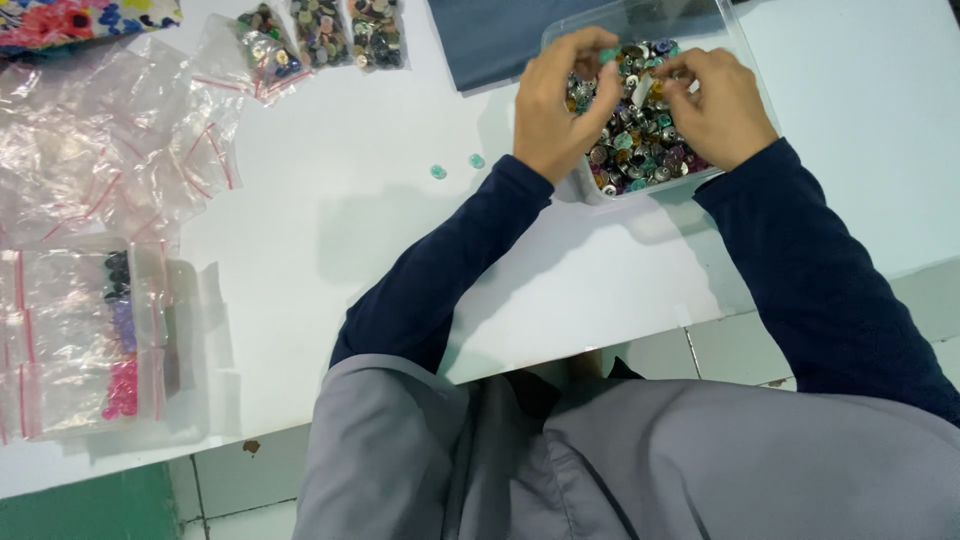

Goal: Sorting small green buttons from a container and placing them into plastic bags

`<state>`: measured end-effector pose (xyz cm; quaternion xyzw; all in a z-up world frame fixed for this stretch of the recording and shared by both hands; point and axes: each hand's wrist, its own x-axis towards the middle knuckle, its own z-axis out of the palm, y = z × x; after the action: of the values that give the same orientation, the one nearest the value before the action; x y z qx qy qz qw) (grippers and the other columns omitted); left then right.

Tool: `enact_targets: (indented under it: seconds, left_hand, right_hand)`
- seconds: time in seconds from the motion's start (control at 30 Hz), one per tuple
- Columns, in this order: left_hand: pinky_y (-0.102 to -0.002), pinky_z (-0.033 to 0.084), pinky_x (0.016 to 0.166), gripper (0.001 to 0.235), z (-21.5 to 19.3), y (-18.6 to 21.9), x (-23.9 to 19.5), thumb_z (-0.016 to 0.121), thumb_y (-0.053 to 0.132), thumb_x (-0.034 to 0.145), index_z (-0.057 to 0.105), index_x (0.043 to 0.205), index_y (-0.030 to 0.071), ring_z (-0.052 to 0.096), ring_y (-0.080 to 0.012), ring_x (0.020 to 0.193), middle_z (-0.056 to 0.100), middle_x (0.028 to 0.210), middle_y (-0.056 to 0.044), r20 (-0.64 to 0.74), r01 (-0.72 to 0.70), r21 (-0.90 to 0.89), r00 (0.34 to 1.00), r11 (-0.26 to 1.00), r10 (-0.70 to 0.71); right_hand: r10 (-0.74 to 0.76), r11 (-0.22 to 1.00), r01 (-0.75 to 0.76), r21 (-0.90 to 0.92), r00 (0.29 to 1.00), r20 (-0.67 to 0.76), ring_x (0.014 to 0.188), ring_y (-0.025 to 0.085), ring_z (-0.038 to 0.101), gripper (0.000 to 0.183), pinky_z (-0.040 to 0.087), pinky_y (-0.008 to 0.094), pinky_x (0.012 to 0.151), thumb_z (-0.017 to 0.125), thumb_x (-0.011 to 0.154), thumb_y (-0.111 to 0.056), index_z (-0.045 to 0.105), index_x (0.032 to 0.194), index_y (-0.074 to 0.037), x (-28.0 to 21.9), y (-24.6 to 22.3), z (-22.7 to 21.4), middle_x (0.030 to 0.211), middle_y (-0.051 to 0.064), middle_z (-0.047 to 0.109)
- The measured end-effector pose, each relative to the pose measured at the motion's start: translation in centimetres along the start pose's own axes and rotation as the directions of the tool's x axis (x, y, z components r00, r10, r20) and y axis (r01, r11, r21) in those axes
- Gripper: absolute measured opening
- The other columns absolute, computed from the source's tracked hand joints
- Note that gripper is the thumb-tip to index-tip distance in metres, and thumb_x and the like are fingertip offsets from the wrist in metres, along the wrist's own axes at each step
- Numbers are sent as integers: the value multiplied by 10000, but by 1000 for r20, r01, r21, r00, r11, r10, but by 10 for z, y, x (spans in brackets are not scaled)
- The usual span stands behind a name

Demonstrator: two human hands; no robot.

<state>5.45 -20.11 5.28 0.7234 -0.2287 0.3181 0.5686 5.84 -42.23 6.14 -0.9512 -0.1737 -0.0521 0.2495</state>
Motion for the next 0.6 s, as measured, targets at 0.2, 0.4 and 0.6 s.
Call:
enact_targets:
  seconds: [0.2, 0.4, 0.6]
  left_hand:
    - [-350, 429, 789, 107, -76, 7, -5, 610, 165, 988, 632, 1056, 86, 604, -207, 823, 657, 918, -58, 40, -228, 197, 974, 953, 225]
    - [-399, 460, 763, 105, -182, -9, -25, 656, 58, 918, 646, 1019, 29, 627, -274, 795, 672, 925, -101, 96, -254, 363, 967, 896, 235]
    - [-386, 399, 784, 184, -249, -42, -63, 663, 110, 838, 630, 1017, 135, 612, -175, 814, 633, 932, 19, 167, -14, 518, 982, 855, -85]
  right_hand:
    - [-176, 984, 168, -60, 968, -177, 838, 289, 607, 407, 443, 448, 728, 503, 1287, -165, 774, 1012, -33, 13, 9, 8, 981, 134, 713]
    - [-298, 923, 334, 193, 935, -192, 835, 227, 608, 37, 504, 335, 710, 679, 1145, 16, 673, 1138, 52, 19, -121, -10, 995, 154, 687]
    - [-461, 864, 472, 172, 881, -105, 728, 188, 626, 180, 500, 340, 709, 767, 1067, -129, 641, 976, -39, 21, -203, 49, 847, 63, 684]
